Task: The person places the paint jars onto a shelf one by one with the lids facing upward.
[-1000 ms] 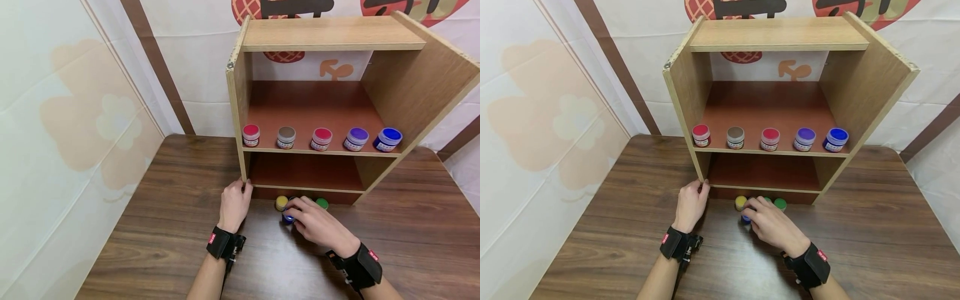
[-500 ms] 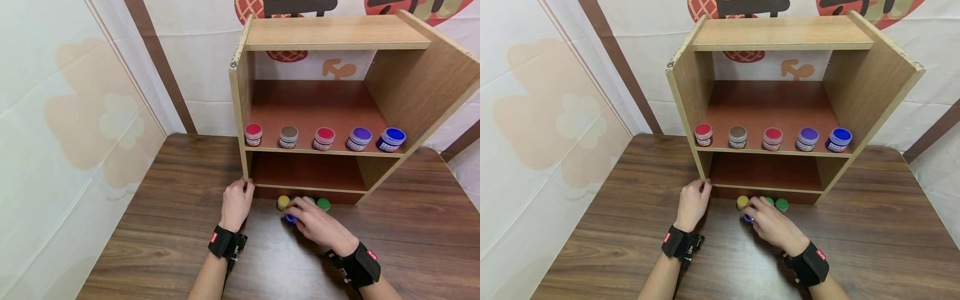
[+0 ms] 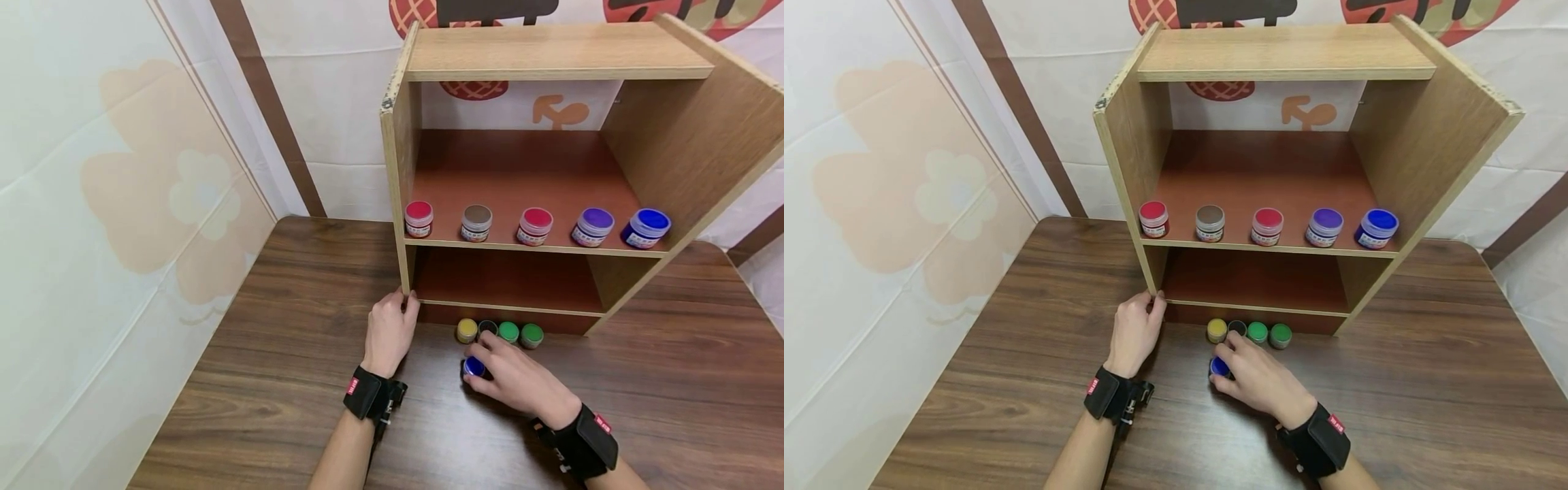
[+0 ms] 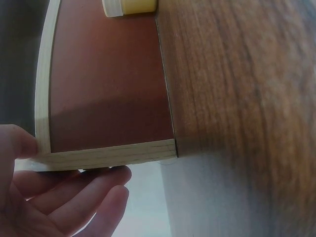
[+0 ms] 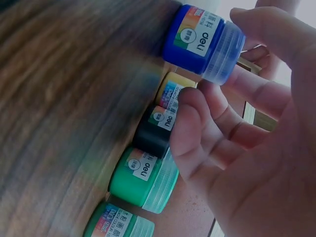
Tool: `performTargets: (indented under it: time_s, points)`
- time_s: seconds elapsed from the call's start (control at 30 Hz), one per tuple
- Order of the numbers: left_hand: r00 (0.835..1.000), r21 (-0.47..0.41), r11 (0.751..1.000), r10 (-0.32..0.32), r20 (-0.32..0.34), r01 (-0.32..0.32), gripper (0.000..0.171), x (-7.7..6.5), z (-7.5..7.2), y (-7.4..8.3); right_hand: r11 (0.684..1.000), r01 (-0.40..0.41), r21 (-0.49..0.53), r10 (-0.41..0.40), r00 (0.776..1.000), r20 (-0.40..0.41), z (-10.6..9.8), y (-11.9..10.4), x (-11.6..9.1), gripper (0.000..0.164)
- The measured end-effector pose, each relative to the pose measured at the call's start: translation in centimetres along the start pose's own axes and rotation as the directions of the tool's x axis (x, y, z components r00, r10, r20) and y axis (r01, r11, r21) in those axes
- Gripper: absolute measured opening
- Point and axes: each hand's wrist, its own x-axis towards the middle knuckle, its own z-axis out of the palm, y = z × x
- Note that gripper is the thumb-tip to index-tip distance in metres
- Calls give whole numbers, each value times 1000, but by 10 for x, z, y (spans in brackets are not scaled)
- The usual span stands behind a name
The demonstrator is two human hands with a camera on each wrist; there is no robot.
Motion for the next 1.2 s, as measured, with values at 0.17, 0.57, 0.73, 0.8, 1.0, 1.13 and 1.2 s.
performTargets:
  time_s: [0.17, 0.57, 0.73, 0.8, 1.0, 1.13, 1.2]
  points:
    - [1000, 5, 1000, -1, 0, 1, 37, 0, 0, 0, 1000, 3, -20, -3, 1000, -2, 1, 0, -1, 26]
    - [1000, 12, 1000, -11, 3, 11, 35, 1, -1, 2, 997, 53, -48, -53, 998, 16, 1, 0, -4, 34]
    - [1000, 19, 1000, -16, 5, 16, 34, 0, -1, 2, 998, 56, -19, -55, 998, 20, 2, -1, -4, 32]
    - [1000, 20, 1000, -17, 5, 17, 34, 0, 0, 2, 998, 58, -11, -57, 998, 20, 2, -1, -4, 32]
    - [1000, 24, 1000, -12, 1, 12, 33, 0, 0, 1, 997, 73, 16, -74, 997, 18, 2, 0, -4, 31]
    - [1000, 21, 1000, -12, 3, 12, 32, 0, -1, 2, 996, 75, 38, -76, 997, 25, 2, 1, -3, 30]
    - [1000, 16, 1000, -13, 3, 13, 32, 0, -1, 2, 996, 76, 42, -77, 997, 29, 2, 1, -3, 30]
